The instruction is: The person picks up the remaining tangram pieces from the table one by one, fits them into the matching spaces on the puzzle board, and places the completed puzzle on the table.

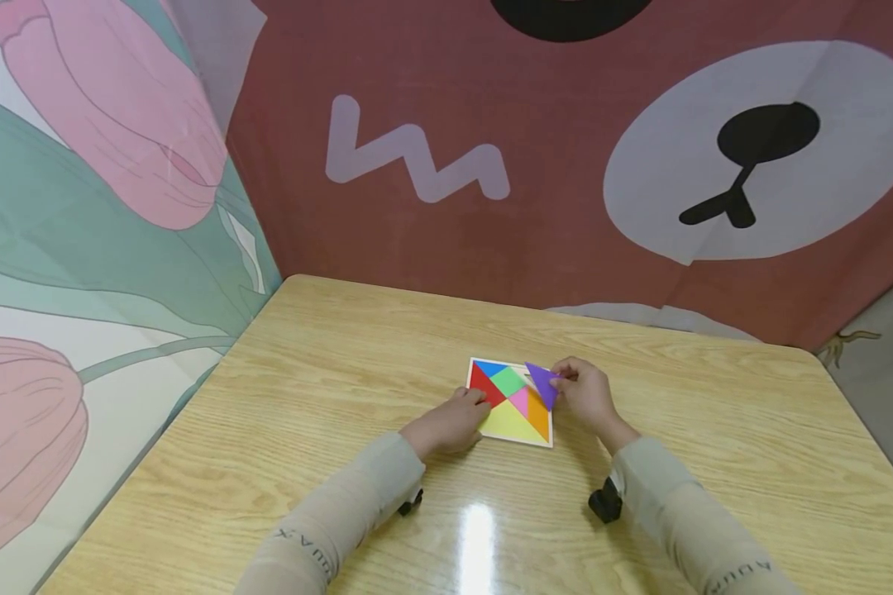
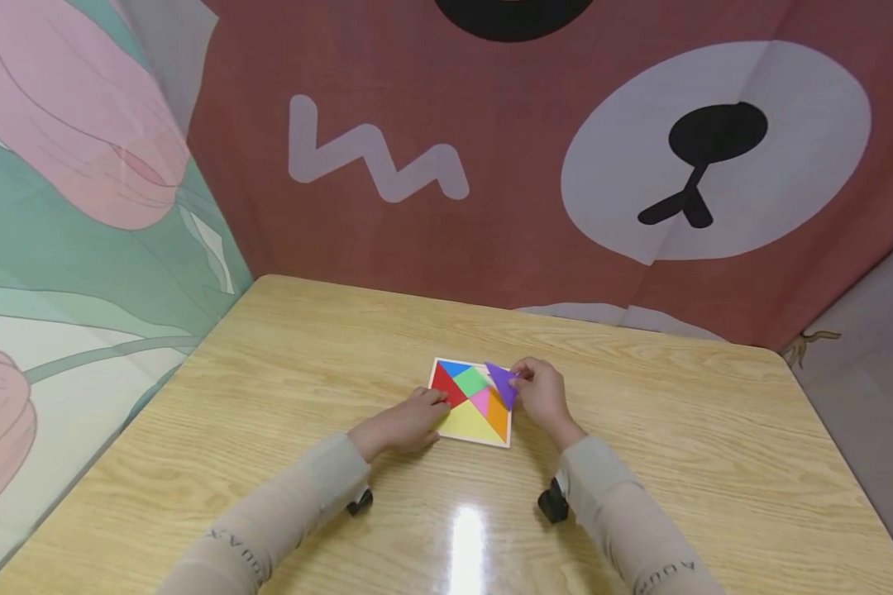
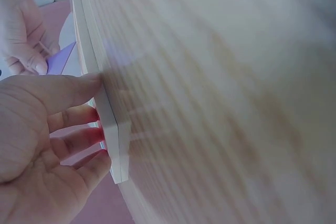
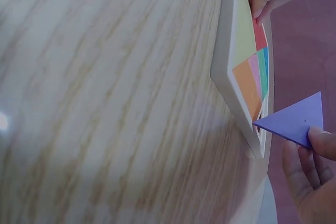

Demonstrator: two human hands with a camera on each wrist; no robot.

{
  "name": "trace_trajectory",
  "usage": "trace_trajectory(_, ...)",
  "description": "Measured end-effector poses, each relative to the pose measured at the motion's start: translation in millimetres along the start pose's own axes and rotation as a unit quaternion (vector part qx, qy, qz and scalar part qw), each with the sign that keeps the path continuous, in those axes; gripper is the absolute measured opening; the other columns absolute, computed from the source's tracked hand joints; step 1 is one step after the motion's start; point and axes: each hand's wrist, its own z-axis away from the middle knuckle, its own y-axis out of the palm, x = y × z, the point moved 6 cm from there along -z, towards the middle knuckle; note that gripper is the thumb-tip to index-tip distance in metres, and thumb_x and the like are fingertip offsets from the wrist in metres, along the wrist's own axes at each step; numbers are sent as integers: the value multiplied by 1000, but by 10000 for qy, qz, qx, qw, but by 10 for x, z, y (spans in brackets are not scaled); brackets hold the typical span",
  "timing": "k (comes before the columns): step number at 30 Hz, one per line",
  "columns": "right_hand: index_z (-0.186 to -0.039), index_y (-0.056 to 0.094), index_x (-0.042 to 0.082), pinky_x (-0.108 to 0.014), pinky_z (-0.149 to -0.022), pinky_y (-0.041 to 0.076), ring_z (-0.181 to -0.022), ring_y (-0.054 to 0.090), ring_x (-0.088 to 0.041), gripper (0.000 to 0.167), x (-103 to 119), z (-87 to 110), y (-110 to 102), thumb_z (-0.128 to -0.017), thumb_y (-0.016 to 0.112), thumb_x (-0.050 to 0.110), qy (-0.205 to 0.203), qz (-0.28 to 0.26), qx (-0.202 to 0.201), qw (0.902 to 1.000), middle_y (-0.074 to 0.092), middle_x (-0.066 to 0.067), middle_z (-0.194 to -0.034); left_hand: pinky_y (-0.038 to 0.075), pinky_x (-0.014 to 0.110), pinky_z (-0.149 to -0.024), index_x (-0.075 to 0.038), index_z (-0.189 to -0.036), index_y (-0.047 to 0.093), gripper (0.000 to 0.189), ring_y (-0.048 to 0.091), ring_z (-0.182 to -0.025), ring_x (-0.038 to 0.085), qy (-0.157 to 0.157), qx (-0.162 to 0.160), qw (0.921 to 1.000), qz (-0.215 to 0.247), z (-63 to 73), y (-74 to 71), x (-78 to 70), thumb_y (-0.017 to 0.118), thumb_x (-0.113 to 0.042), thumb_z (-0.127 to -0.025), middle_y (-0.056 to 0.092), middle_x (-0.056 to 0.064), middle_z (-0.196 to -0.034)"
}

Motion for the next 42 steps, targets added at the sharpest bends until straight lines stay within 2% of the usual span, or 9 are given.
trace_trajectory(10,-85,58,-6,-27,-55,49,-65,52,-20,7,50,-48,-5,-78,56,-6,-351,226,-89,9991,52,-14,-77,32,27,-93,-4,-112,50,33,36,-109,25,8,-28,10000,-13,-2,3,-2,55,-13,-81,39,11,-124)
trace_trajectory(20,-85,59,-5,-25,-56,48,-69,50,-22,7,89,-94,-6,-79,55,-4,-437,517,-56,9977,53,-15,-80,33,28,-91,-3,-108,51,30,36,-107,25,163,-107,9997,127,-10,17,9,55,-12,-80,40,11,-122)
trace_trajectory(27,-86,60,-6,-24,-54,46,-65,51,-20,8,106,-145,17,-78,56,-5,-512,565,-13,9971,54,-15,-78,32,27,-93,-5,-112,50,32,35,-110,24,-6,14,10000,25,-3,3,3,55,-14,-81,39,11,-125)
trace_trajectory(36,-85,59,-6,-24,-53,46,-61,52,-18,8,93,-247,31,-79,55,-5,-456,744,66,9962,54,-14,-75,32,27,-93,-5,-111,50,32,35,-109,25,11,-54,10000,-82,-12,19,14,56,-15,-81,39,11,-125)
trace_trajectory(42,-86,59,-7,-24,-54,46,-62,52,-18,9,73,-281,89,-80,54,-5,-322,654,292,9969,54,-14,-77,32,27,-93,-5,-111,51,31,35,-110,25,8,-14,10000,-8,-23,29,18,55,-14,-82,38,11,-126)
